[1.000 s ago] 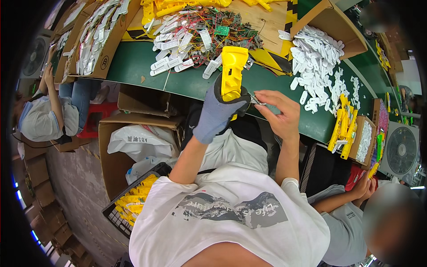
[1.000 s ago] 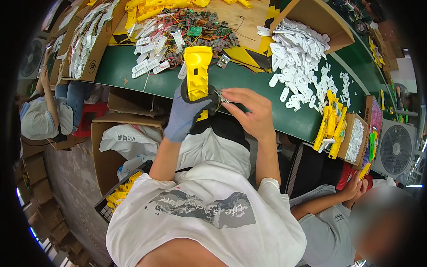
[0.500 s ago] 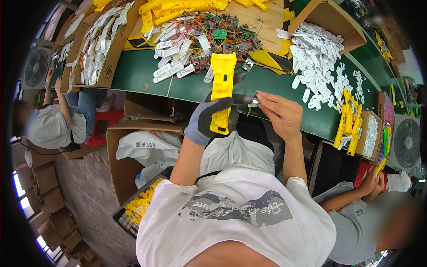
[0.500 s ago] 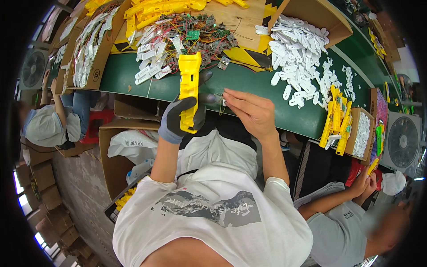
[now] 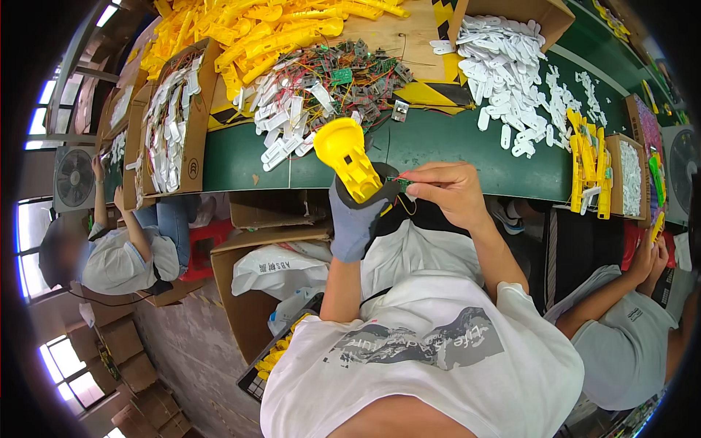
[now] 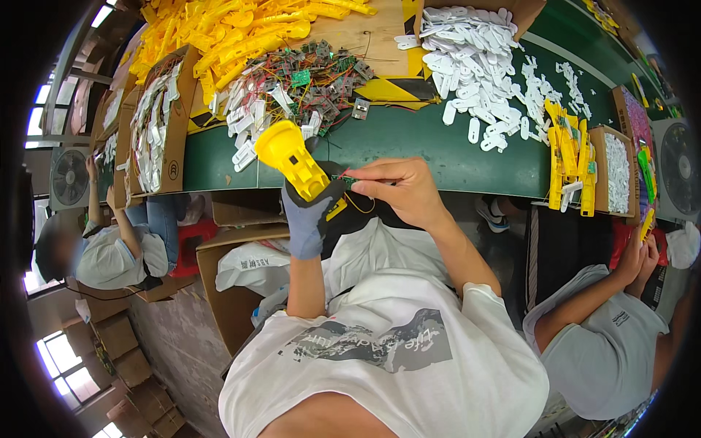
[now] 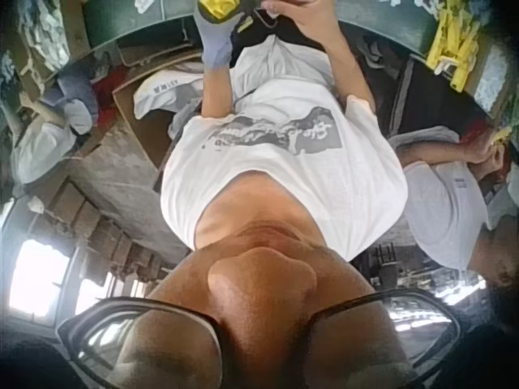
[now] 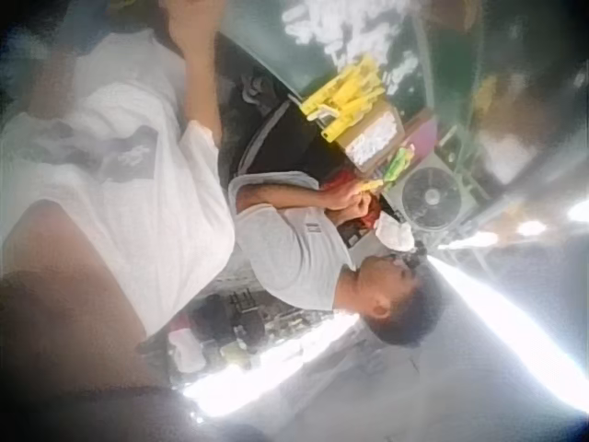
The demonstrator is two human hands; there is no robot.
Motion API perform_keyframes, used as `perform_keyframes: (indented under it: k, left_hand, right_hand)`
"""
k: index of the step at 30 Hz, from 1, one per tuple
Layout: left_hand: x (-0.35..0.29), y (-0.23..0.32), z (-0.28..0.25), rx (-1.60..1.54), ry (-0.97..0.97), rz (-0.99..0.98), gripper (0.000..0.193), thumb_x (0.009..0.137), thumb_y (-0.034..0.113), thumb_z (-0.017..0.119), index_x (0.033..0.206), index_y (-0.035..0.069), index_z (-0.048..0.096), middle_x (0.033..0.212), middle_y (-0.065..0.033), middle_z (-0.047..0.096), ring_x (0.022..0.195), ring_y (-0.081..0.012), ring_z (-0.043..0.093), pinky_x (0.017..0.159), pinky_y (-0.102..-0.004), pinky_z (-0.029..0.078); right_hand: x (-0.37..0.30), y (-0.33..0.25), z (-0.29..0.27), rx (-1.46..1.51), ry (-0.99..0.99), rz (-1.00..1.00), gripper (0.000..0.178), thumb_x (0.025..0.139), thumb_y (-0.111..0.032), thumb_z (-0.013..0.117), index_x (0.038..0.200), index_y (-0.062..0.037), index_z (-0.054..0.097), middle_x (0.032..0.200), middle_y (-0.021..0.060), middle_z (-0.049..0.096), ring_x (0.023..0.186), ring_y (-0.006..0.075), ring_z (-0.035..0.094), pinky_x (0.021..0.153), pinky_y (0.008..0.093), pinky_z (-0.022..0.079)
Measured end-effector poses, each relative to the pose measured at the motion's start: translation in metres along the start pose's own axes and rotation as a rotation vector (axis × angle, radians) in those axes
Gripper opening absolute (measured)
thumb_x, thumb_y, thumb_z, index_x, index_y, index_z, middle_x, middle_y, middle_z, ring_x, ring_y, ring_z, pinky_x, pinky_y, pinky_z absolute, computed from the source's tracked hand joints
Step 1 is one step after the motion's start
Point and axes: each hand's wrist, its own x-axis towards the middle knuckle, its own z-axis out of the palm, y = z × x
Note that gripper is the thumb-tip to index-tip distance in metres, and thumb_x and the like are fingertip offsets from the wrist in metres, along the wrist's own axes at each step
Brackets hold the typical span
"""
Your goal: Assembling components into yellow electronic device housings on a factory production line.
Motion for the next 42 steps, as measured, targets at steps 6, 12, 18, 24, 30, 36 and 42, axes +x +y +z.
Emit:
perform_keyframes:
  k: [6,12,18,24,30,36,42]
  left_hand:
    - [-0.021,0.013,0.010,0.126,0.141,0.183,0.035,0.064,0.007,0.077,0.091,0.002,0.056,0.080,-0.0032,0.061,0.068,-0.0125,0.056,0.061,-0.0258,0.046]
    - [-0.020,0.016,0.010,0.106,0.131,0.171,0.044,0.063,0.003,0.075,0.100,0.003,0.052,0.083,-0.0041,0.060,0.069,-0.0124,0.056,0.063,-0.0260,0.046]
    - [0.024,-0.026,-0.012,-0.765,-0.319,-0.323,0.060,0.088,0.059,0.037,0.118,0.007,0.041,0.102,-0.0135,0.055,0.064,-0.0196,0.061,0.050,-0.0306,0.052]
    - [0.035,-0.025,0.023,-0.648,-0.263,-0.294,0.053,0.091,0.053,0.038,0.117,0.007,0.044,0.095,-0.0105,0.059,0.065,-0.0191,0.061,0.053,-0.0293,0.051]
    - [0.031,-0.028,0.036,-0.575,-0.223,-0.345,0.049,0.090,0.048,0.045,0.114,0.006,0.047,0.088,-0.0082,0.059,0.064,-0.0191,0.062,0.053,-0.0271,0.050]
    - [0.032,-0.028,0.030,-0.551,-0.235,-0.365,0.051,0.089,0.051,0.045,0.112,0.005,0.048,0.084,-0.0084,0.060,0.061,-0.0162,0.061,0.051,-0.0268,0.049]
    - [0.032,-0.022,0.034,-0.607,-0.251,-0.379,0.048,0.089,0.049,0.046,0.108,0.005,0.049,0.080,-0.0067,0.059,0.063,-0.0155,0.061,0.052,-0.0253,0.049]
  right_hand:
    - [-0.005,0.005,0.002,0.005,0.073,0.068,0.013,0.074,0.003,0.068,0.088,0.0033,0.068,0.073,0.0061,0.065,0.061,0.0073,0.056,0.056,0.0199,0.044]
    - [-0.003,0.002,0.000,0.018,0.081,0.154,0.012,0.073,0.004,0.069,0.085,0.0052,0.068,0.073,0.0082,0.066,0.063,0.0091,0.059,0.058,0.0199,0.046]
    - [-0.014,-0.039,-0.012,-0.497,-0.142,0.041,0.008,0.064,0.001,0.073,0.070,0.0025,0.067,0.068,0.0100,0.065,0.060,0.0122,0.061,0.054,0.0228,0.045]
    - [0.003,-0.037,-0.005,-0.400,-0.212,-0.085,0.011,0.070,-0.005,0.073,0.078,-0.0002,0.067,0.072,0.0052,0.066,0.065,0.0086,0.060,0.060,0.0216,0.047]
    - [0.038,0.008,-0.024,-0.133,0.188,-0.028,0.013,0.076,-0.004,0.070,0.087,0.0006,0.064,0.078,0.0020,0.063,0.068,0.0053,0.057,0.062,0.0179,0.045]
    - [0.047,0.017,-0.024,-0.144,0.166,-0.011,0.012,0.078,-0.004,0.069,0.086,0.0022,0.063,0.078,0.0016,0.063,0.068,0.0047,0.056,0.063,0.0173,0.044]
    - [0.048,0.021,-0.028,-0.125,0.185,-0.003,0.012,0.078,-0.004,0.068,0.087,0.0028,0.063,0.078,0.0015,0.063,0.068,0.0048,0.056,0.063,0.0173,0.044]
